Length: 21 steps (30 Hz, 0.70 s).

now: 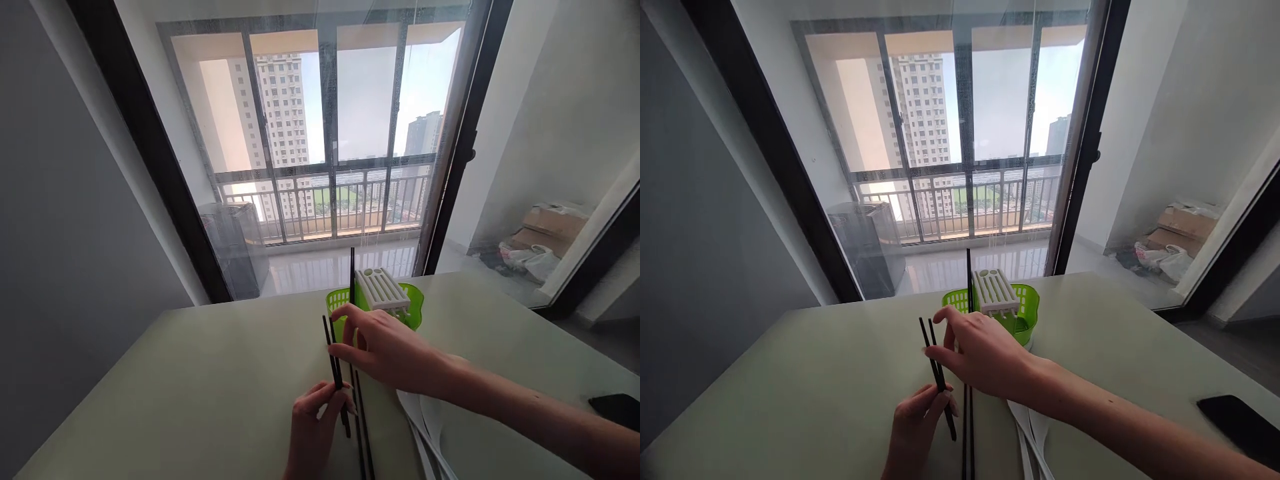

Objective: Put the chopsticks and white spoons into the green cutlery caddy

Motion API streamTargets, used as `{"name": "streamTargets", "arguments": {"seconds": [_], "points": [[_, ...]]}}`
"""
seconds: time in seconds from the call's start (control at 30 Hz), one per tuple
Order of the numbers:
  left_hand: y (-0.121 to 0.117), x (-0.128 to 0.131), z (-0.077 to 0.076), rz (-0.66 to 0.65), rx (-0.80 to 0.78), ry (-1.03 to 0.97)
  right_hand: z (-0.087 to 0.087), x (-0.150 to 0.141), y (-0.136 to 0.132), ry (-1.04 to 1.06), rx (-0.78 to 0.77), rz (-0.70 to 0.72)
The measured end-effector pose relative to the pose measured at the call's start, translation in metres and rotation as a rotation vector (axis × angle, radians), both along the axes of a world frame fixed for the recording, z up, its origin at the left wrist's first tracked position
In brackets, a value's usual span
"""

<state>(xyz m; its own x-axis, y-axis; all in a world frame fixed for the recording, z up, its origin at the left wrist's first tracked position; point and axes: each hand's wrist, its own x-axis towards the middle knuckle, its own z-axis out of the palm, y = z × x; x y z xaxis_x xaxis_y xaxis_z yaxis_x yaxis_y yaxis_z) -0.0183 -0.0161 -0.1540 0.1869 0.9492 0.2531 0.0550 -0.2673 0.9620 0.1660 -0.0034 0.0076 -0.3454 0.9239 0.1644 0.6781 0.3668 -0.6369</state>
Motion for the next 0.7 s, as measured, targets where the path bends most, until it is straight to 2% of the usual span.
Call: {"name": "streamTargets", "arguments": {"seconds": [0.1,0.3,0.53,0.7], "points": [[0.002,0.001,-0.002,0.007,0.055,0.039,0.0,-0.001,0.0,0.074,0.044,0.056],[0.002,0.0,0.0,0.065,0.134,0.104,-0.003,0.0,-0.003,0.146,0.273,0.137],[0.004,0.001,-0.005,0.011,0.142,0.134,-0.012,0.016,-0.015,0.17,0.288,0.162],[0.005,0.001,-0.007,-0.042,0.085,0.173,-0.017,0.021,-0.02,0.159,0.315,0.126]]}}
